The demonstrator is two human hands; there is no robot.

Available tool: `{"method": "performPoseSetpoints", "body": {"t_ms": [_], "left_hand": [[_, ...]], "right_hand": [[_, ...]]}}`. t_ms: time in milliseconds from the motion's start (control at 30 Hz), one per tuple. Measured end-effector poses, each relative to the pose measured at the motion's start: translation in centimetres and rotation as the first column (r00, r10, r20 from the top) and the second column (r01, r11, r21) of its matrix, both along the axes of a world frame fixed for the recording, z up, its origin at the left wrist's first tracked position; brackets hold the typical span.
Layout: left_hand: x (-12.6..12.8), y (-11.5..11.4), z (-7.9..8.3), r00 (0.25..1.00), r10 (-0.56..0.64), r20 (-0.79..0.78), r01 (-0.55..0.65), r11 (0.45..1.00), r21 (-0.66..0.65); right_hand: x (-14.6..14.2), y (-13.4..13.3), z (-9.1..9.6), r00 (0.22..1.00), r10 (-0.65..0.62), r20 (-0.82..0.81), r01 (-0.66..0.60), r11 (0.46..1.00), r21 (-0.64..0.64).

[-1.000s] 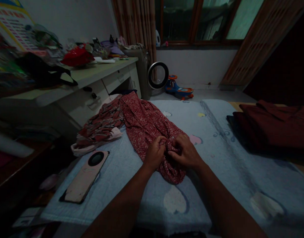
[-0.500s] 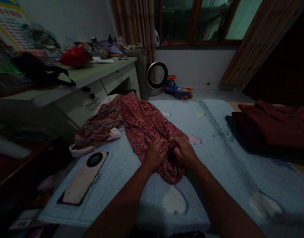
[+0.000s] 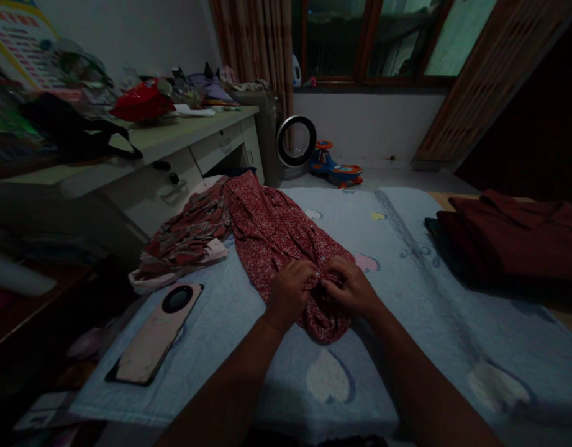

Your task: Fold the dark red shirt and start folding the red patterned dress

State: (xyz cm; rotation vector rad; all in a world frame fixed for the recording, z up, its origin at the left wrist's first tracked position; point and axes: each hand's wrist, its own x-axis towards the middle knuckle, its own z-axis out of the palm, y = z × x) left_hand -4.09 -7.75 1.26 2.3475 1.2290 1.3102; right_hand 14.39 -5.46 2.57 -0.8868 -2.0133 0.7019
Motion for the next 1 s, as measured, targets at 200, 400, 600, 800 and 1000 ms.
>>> {"method": "performPoseSetpoints", "body": {"t_ms": [200, 400, 600, 800, 1000], "left_hand": [[-0.5, -1.0, 0.7, 0.96, -0.2, -0.197, 0.141, 0.951, -0.276], [-1.2, -1.3, 1.9, 0.89, -0.441, -0.111, 0.33, 0.794, -0.511], [-2.5, -0.9, 2.7, 0.904, -0.415, 0.107, 0.359, 0.595, -0.719], [-2.7, -0.2, 2.4, 0.946, -0.323, -0.022, 0.233, 0.727, -0.646], [-2.4, 1.1, 1.0, 0.989, -0.011, -0.147, -0.05, 0.914, -0.403]], "right_hand": [[1.4, 0.8, 0.2, 0.973, -0.094, -0.209, 0.035, 0.963, -0.266], [1.8, 1.6, -0.7, 0.946, -0.265, -0.187, 0.189, 0.919, -0.346], [2.0, 1.8, -0.9, 0.971, 0.026, 0.237, 0.039, 0.963, -0.265], [2.0, 1.5, -1.1, 0.869, 0.085, 0.488, 0.041, 0.97, -0.24], [1.2, 1.7, -1.9, 0.92, -0.212, 0.33, 0.208, 0.977, 0.047]]}}
